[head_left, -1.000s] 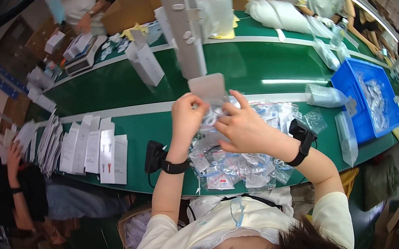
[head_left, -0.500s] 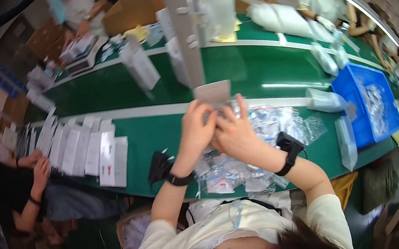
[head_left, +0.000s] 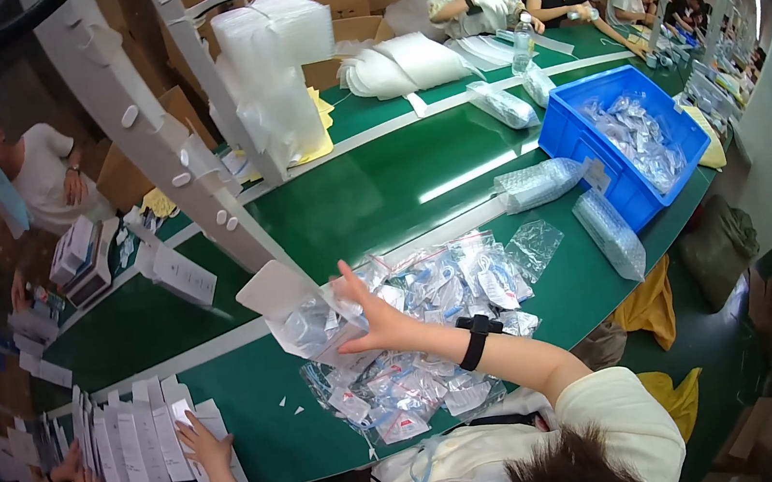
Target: Packaging small electronic components or products into boxes at an assembly line.
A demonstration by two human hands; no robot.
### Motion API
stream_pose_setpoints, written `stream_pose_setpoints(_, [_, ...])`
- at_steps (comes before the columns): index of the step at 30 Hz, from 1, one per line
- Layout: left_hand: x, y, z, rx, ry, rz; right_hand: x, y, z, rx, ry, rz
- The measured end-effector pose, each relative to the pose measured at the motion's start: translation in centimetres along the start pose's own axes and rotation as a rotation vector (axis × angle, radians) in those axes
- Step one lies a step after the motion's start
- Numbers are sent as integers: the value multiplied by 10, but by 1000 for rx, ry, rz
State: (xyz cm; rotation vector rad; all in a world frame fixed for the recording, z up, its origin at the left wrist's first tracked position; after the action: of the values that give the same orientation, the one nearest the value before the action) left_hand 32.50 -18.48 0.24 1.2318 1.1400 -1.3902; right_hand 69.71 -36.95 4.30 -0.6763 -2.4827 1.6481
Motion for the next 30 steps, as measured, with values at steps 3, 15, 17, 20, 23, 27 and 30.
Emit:
stream_pose_setpoints(3, [30,-20,-17,-39,147,-54,-7,-5,3,169,-129,-150])
stream_pose_setpoints(15, [-26,-11,-17,-32,-127,456,-182,-12,-54,149,293,-75])
stream_pose_setpoints(17, [-14,0,-14,136,-30,448,-202,33,-81,124,383,16])
stream_pose_setpoints(20, [-47,75,24,353,-13,472,-222,93,-102,106,567,227])
stream_pose_setpoints(23, [-58,127,53,421,-174,436,-225,124,-109,235,645,417])
stream_pose_setpoints(27, [-39,140,41,427,-230,270,-239,122,-88,201,407,485])
stream_pose_setpoints(30, [-44,134,37,448,-245,304,-269,96,-56,563,-110,1145])
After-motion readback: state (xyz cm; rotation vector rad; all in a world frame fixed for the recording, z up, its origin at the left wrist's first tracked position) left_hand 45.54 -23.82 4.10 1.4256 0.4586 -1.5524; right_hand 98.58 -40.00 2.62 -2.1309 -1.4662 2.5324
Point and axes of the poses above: each hand's wrist, its own z-axis away from the middle knuckle, its own x-axis out of the palm, y = z × x, the point moved 1 cm from there along -z, towards the middle knuckle, and after that the axes turned 1 degree about -y, right-handed, at the moved point
